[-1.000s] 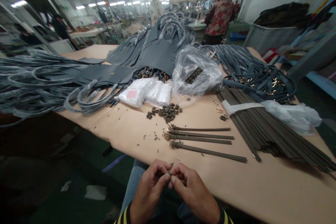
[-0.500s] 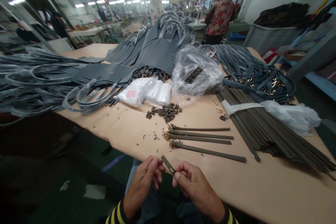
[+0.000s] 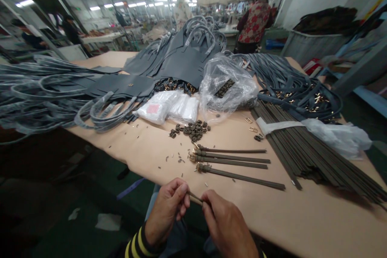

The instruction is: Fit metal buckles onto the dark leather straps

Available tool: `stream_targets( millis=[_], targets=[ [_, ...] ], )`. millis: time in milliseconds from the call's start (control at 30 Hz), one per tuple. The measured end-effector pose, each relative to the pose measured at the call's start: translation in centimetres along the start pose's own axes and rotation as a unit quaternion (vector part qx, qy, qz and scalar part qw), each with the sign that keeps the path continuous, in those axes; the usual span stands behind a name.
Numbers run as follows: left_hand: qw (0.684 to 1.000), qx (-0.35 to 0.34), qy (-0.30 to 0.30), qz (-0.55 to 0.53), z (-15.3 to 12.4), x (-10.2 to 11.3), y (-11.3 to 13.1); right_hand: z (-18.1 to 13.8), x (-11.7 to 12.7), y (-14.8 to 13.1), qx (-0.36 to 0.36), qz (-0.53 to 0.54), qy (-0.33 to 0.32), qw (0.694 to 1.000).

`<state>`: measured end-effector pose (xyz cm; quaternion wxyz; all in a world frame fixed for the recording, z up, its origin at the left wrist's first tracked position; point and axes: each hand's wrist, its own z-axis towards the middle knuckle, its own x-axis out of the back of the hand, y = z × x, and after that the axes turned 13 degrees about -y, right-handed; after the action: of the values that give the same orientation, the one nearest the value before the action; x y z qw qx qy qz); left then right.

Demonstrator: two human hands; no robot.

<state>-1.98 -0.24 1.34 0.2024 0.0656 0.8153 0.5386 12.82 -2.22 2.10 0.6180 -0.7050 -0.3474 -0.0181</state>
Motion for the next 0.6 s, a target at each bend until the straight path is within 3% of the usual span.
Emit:
stream_targets(
  millis=[100, 233, 467, 600],
  targets=[
    [0.995, -0.032, -0.019, 0.092, -0.4, 0.1, 0.2, -0.9, 0.3, -0.5, 0.004, -0.055, 0.005, 0.998],
    [0.981, -0.082, -0.021, 0.177, -0.7, 0.2, -0.3, -1.1, 0.9, -0.8, -0.018, -0.023, -0.041, 0.999],
    [0.983, -0.069, -0.022, 0.167, -0.3, 0.2, -0.8, 0.2, 0.8, -0.4, -0.022, 0.046, -0.064, 0.997],
    [0.993, -0.056, -0.047, 0.091, 0.3, 0.3, -1.1, 1.2, 1.1, 0.1, -0.016, 0.209, -0.147, 0.967]
  ],
)
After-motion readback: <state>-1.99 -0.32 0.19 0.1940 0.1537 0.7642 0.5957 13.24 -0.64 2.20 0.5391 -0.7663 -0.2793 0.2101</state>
